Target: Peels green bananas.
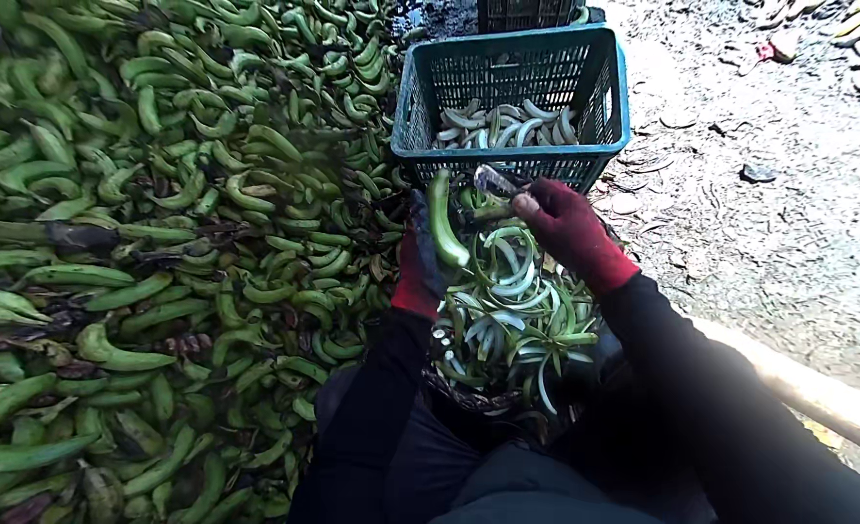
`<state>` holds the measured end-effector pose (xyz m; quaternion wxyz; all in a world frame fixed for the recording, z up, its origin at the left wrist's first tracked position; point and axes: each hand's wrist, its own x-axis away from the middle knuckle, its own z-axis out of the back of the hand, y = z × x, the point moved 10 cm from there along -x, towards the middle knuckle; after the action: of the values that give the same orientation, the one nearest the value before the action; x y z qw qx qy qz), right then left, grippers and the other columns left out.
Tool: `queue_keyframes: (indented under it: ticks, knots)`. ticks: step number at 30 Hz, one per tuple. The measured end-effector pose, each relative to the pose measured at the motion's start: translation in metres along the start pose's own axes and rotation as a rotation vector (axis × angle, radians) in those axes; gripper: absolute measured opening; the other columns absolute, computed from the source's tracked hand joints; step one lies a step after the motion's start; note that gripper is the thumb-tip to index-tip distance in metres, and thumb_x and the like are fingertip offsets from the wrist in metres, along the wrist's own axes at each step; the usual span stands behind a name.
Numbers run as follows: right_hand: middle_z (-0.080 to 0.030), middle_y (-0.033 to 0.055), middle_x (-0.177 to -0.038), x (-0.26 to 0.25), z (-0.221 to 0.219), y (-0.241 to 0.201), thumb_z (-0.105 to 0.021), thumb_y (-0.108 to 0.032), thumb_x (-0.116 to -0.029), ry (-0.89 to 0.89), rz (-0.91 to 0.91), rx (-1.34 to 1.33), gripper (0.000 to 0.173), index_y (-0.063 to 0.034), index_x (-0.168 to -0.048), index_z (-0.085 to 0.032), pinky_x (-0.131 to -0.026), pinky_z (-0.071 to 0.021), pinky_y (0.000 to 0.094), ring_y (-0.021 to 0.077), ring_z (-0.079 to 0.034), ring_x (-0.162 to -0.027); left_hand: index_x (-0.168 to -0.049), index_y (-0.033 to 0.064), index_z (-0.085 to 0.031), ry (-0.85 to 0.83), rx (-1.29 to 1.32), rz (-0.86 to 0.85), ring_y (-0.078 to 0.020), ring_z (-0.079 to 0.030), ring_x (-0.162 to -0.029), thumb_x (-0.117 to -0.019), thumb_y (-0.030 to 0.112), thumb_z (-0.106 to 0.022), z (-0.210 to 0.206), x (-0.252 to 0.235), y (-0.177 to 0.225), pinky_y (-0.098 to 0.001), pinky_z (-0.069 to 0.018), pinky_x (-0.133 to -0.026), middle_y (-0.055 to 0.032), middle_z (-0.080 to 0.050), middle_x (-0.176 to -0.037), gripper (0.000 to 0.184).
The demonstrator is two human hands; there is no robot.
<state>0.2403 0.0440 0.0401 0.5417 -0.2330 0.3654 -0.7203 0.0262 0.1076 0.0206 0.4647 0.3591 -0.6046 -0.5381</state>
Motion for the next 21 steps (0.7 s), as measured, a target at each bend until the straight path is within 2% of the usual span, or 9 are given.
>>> queue_keyframes:
  ticks: [3,5,7,9,11,14,17,19,21]
  knots:
    - [-0.065,0.0035,-0.083,0.021,-0.045,-0.022,-0.057,-0.059,-0.0972,-0.372,0.052,-0.086,0.049,-0.0151,-0.116,-0.067,-0.071,-0.0535,0.0484,0.019,-0.063,-0.074,-0.139,0.0231,-0.051,-0.034,0.115,-0.036,-0.0043,-0.062,-0.087,-0.1096,0.05,-0.033,0.0,-0.001,0.014,-0.0236,-0.054,-0.075,0.0041,-0.064,-0.11,0.043]
    - [-0.069,0.0057,-0.103,0.025,-0.05,-0.028,-0.06,-0.057,-0.0978,-0.558,-0.15,0.086,0.047,-0.0175,-0.123,-0.067,-0.093,-0.0503,0.0504,0.0223,-0.065,-0.097,-0.131,0.0229,-0.056,-0.084,0.217,-0.015,-0.0024,-0.06,-0.077,-0.1099,0.047,-0.035,-0.009,0.007,0.005,-0.0205,-0.0528,-0.067,0.0056,-0.063,-0.098,0.038]
    - [-0.068,0.0089,-0.098,0.008,-0.033,-0.017,-0.057,-0.065,-0.0947,-0.154,0.107,0.212,0.055,-0.0144,-0.112,-0.07,-0.082,-0.049,0.0585,0.0279,-0.066,-0.091,-0.13,0.0235,-0.058,-0.146,0.306,0.031,-0.0037,-0.063,-0.077,-0.1096,0.045,-0.038,-0.025,0.011,-0.006,-0.0219,-0.0546,-0.066,0.0043,-0.066,-0.099,0.036]
    - [-0.066,0.0183,-0.111,0.0,-0.005,-0.012,-0.055,-0.066,-0.0948,0.151,0.126,0.334,0.062,-0.0118,-0.12,-0.069,-0.093,-0.0435,0.0644,0.0386,-0.064,-0.104,-0.125,0.0157,-0.058,-0.168,0.397,0.1,-0.0075,-0.065,-0.079,-0.1106,0.038,-0.036,-0.04,0.001,-0.02,-0.0244,-0.0574,-0.067,-0.0004,-0.066,-0.096,0.034]
    - [-0.065,0.0211,-0.117,-0.001,0.017,-0.01,-0.055,-0.067,-0.0941,0.352,0.064,0.377,0.062,-0.0135,-0.123,-0.069,-0.095,-0.0421,0.0649,0.0413,-0.062,-0.109,-0.128,0.0114,-0.06,-0.076,0.195,0.082,-0.0094,-0.066,-0.086,-0.1104,0.04,-0.04,-0.035,-0.006,-0.02,-0.027,-0.0577,-0.075,-0.0045,-0.067,-0.101,0.039]
    - [-0.064,0.0206,-0.115,0.007,0.02,-0.016,-0.057,-0.061,-0.0961,0.344,0.067,0.254,0.057,-0.0105,-0.12,-0.07,-0.086,-0.046,0.0627,0.0383,-0.064,-0.101,-0.14,0.0047,-0.057,0.031,-0.236,-0.106,-0.0119,-0.061,-0.115,-0.1097,0.034,-0.045,-0.021,-0.01,0.009,-0.0322,-0.0479,-0.103,-0.0128,-0.064,-0.129,0.044]
    - [-0.064,0.0183,-0.11,0.006,0.023,-0.012,-0.055,-0.059,-0.0979,0.344,0.062,0.188,0.056,-0.008,-0.117,-0.069,-0.078,-0.0482,0.0595,0.0352,-0.065,-0.092,-0.135,0.0117,-0.061,-0.143,-0.272,-0.254,-0.0087,-0.066,-0.096,-0.1047,0.026,-0.058,-0.03,0.0,0.028,-0.0256,-0.0551,-0.083,-0.0058,-0.069,-0.118,0.034]
    - [-0.064,0.0175,-0.115,-0.001,0.041,0.007,-0.053,-0.06,-0.0985,0.397,-0.05,0.129,0.057,-0.0093,-0.12,-0.067,-0.083,-0.0472,0.0593,0.0342,-0.064,-0.097,-0.135,0.0139,-0.063,-0.266,-0.275,-0.253,-0.0147,-0.069,-0.096,-0.1012,0.022,-0.063,-0.041,0.002,0.023,-0.0322,-0.0576,-0.082,-0.0063,-0.07,-0.12,0.035]
    - [-0.064,0.0138,-0.112,-0.003,0.046,0.014,-0.048,-0.063,-0.0996,0.339,-0.077,0.03,0.058,-0.0114,-0.12,-0.065,-0.08,-0.0492,0.0554,0.0289,-0.063,-0.093,-0.135,0.0139,-0.061,-0.134,-0.261,-0.258,-0.0158,-0.068,-0.09,-0.1035,0.035,-0.059,-0.031,-0.003,0.014,-0.0353,-0.0579,-0.078,-0.0075,-0.069,-0.114,0.038]
